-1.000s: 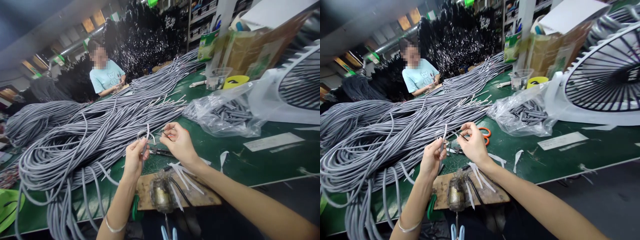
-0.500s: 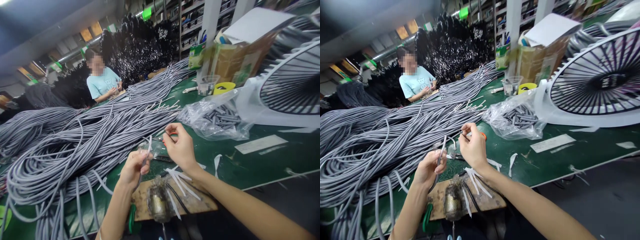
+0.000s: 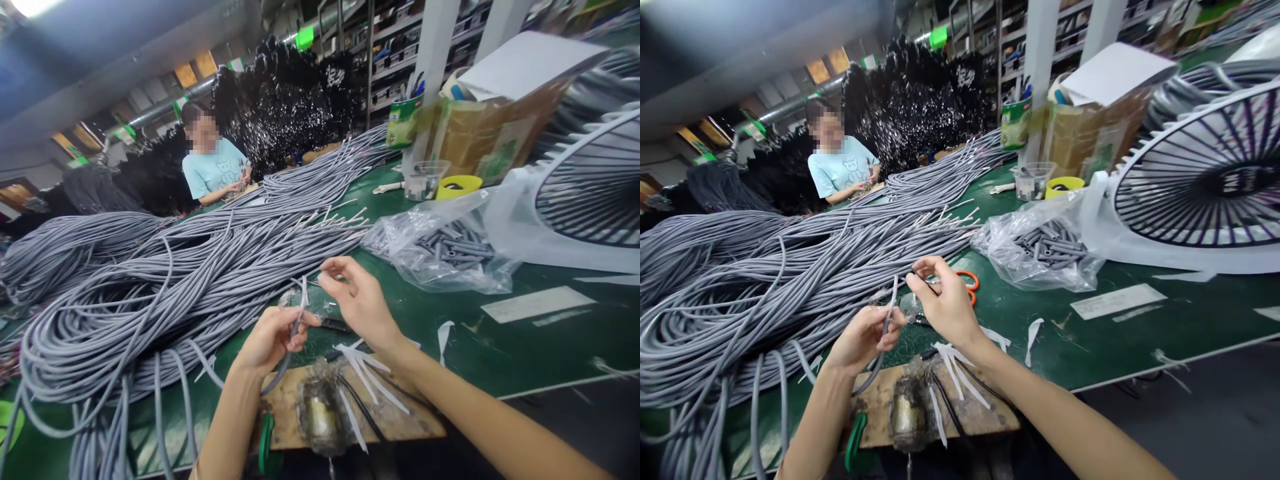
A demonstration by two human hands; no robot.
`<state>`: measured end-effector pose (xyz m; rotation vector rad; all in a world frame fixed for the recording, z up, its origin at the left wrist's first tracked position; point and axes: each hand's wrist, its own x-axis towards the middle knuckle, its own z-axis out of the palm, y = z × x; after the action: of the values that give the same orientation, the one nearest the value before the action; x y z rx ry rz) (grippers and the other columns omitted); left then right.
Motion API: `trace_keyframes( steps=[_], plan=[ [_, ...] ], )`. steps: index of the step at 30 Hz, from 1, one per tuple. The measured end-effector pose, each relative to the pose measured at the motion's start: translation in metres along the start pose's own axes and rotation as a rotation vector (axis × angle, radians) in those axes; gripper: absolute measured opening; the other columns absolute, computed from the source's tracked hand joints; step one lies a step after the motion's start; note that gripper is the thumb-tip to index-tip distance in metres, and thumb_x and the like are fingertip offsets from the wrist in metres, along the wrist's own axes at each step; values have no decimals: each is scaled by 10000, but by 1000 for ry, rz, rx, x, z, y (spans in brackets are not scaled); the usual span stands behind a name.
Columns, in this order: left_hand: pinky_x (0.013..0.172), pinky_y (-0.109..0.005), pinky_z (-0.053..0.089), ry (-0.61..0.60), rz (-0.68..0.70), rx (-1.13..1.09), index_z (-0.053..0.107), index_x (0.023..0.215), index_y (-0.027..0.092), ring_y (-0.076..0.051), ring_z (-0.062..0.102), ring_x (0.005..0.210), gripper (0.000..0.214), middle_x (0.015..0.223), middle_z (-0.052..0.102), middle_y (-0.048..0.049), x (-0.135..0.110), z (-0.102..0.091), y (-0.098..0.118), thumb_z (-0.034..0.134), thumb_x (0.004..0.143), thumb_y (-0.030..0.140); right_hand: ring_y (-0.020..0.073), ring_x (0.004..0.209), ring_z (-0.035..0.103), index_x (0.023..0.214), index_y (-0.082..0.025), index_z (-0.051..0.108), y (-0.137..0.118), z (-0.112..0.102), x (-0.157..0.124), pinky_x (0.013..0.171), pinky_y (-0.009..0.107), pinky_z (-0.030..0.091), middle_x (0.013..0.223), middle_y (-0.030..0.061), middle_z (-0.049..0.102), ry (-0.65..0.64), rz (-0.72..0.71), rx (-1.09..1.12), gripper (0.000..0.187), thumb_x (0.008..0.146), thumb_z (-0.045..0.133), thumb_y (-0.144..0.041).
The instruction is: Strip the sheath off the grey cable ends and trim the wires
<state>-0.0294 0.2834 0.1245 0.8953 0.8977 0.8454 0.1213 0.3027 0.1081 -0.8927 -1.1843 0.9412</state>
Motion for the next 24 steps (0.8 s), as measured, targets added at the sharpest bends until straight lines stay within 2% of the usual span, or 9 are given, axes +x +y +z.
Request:
trace_keyframes(
  steps=[2,5,8,12,16,19,24],
  plan=[
    [387,-158,146,-33,-48,-15,687,614,72,-23,345,407,344,504,426,6,0,1,0,780,557,398,120,657,544,768,-168,574,0,0,2,552,207,422,726,17,591,-140,89,55,231,734,580,-397],
    [379,-148,137,-63,-106,-11,665,572,74,-25,338,416,342,488,432,-2,3,0,-2,793,545,390,105,593,488,660,-154,574,-1,0,3,558,220,401,632,0,548,-290,150,77,306,746,569,-447],
    [373,-135,192,-22,-106,12,677,567,73,-42,392,479,340,557,491,-31,6,-2,-5,827,503,371,104,594,462,642,-149,575,-3,-2,2,566,224,390,627,-1,531,-286,102,48,295,744,582,-426],
    [423,-145,347,142,-31,2,700,550,85,-74,476,578,331,675,551,-51,12,-5,-11,879,402,320,112,608,465,658,-146,590,-2,-3,1,569,226,388,642,8,539,-293,25,-40,252,762,558,-373],
    [482,-186,440,332,99,27,699,535,92,-62,471,537,361,615,494,2,13,-1,-14,889,347,335,110,591,458,655,-150,578,0,-3,2,551,223,378,636,8,532,-247,-12,-90,241,769,541,-359],
    [472,-182,442,448,202,48,674,497,92,-54,453,505,392,550,458,24,11,5,-13,876,333,386,107,574,455,643,-151,573,1,-2,2,535,220,373,624,8,524,-205,-36,-116,257,778,537,-366],
    [434,-176,457,541,247,-24,640,505,93,-60,462,477,453,513,518,13,11,12,-13,859,306,437,118,580,470,641,-157,574,3,0,2,530,220,382,627,20,532,-194,-49,-170,293,781,529,-410]
  ],
)
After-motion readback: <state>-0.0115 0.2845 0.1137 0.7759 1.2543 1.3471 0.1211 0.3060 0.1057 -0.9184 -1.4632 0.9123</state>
